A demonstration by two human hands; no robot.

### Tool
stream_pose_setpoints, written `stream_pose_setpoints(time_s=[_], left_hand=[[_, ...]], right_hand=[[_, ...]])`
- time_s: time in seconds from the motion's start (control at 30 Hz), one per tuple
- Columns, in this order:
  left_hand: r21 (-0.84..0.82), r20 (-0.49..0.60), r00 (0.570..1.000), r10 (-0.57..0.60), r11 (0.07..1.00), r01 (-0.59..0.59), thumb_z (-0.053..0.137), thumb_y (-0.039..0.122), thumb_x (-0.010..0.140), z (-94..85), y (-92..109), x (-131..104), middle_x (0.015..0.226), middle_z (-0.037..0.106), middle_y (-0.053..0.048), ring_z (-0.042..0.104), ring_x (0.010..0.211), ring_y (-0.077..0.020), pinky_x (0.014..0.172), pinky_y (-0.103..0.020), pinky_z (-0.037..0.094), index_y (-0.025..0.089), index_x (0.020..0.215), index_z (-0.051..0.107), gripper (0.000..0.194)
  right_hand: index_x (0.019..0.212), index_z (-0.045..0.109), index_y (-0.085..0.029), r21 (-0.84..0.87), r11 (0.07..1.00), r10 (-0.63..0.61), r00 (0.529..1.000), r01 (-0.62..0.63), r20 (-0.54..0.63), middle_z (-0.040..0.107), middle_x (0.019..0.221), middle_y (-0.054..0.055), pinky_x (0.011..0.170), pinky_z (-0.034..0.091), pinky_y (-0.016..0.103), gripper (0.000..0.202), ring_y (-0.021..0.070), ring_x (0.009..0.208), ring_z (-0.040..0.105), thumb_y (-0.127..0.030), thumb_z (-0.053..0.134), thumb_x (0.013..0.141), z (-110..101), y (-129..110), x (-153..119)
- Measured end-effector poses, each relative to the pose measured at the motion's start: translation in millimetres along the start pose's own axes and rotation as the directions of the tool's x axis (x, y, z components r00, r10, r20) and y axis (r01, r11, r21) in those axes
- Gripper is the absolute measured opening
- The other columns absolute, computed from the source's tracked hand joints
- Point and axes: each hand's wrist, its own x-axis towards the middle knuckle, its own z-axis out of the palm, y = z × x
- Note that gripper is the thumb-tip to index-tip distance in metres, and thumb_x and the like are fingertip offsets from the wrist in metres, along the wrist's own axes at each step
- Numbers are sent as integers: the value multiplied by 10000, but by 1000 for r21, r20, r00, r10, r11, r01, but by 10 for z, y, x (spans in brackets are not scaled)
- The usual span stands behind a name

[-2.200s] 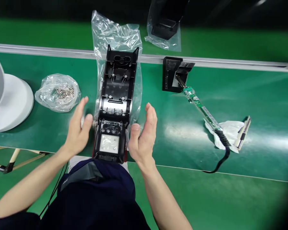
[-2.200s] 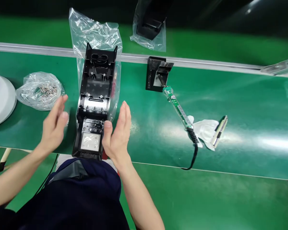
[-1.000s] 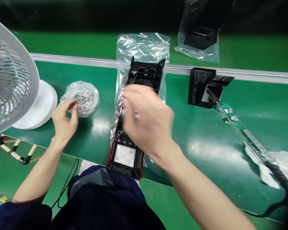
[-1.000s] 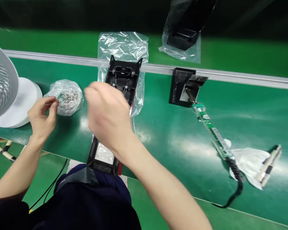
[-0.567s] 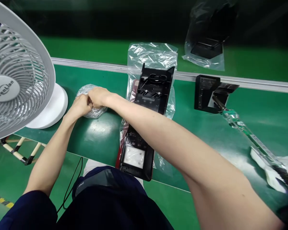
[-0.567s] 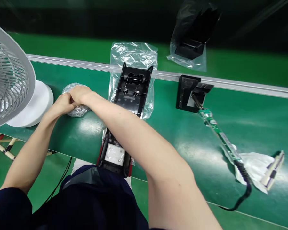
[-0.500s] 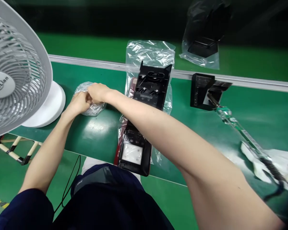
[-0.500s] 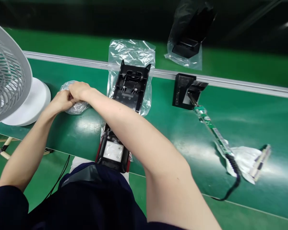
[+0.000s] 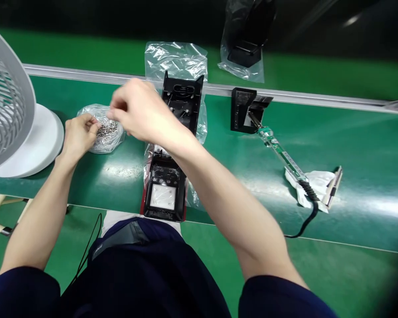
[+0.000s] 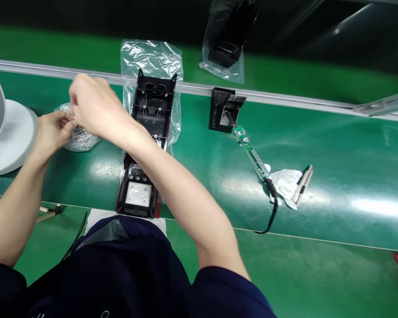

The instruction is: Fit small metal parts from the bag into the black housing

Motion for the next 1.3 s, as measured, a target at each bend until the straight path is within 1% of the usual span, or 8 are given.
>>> stream_pose_setpoints(time_s=[0.1,0.17,0.27,0.33,0.4,0.63,0.97,1.3], left_hand=[[-252,-58,998,21,967,-35,624,269,809,19,125,-316,653,600,-9,562,604,-103,618,-227,454,99,817,640,171],[-566,-63,997,39,822,-68,717,208,756,75,236,-610,660,627,-7,585,594,-100,593,-217,473,121,767,675,98],[-818,128,991,26,568,91,754,136,719,198,403,-1042,703,659,-5,586,554,-98,509,-207,465,196,767,724,82],[-852,261,965,-19,466,240,775,162,698,281,487,-1252,716,670,-24,585,547,-103,461,-193,461,224,778,748,105],[-827,351,926,-136,419,375,838,236,626,348,548,-1372,706,676,-40,600,553,-122,436,-187,471,234,767,759,161],[-756,402,817,-413,354,551,942,322,358,376,677,-1367,675,676,-48,618,562,-140,447,-178,517,209,713,756,416],[-759,437,792,-427,298,579,937,302,374,416,660,-1377,671,675,-33,627,579,-116,521,-147,552,191,695,746,390],[-770,480,803,-354,269,579,904,331,511,455,368,-1355,703,679,-46,624,589,-120,502,-168,528,224,742,756,294]], right_hand=[[888,649,-48,278,956,-50,987,92,-153,570,804,22,566,468,161,102,76,645,565,-62,578,961,-225,91,-917],[1013,674,-123,513,851,77,942,109,-327,585,961,44,590,528,171,146,99,696,600,-27,602,930,-188,238,-1508],[1056,701,-226,863,489,375,863,126,-339,591,950,37,630,561,161,248,92,701,600,-43,588,932,30,388,-2118],[1012,717,-237,962,234,510,825,140,-244,605,913,40,661,551,129,187,75,686,596,-91,635,928,174,410,-2302],[982,726,-251,984,110,560,810,138,-177,612,898,36,667,538,99,124,59,676,591,-151,682,924,259,407,-2359],[979,739,-254,989,9,588,799,150,-126,616,889,52,654,540,93,115,65,678,589,-228,770,871,240,424,-2384],[974,720,-203,984,93,539,822,155,-181,610,910,74,682,559,148,125,97,711,611,-109,655,922,260,426,-2422],[955,571,-147,649,760,372,847,-43,-379,548,909,30,622,495,124,175,78,768,563,16,523,914,245,320,-2214]])
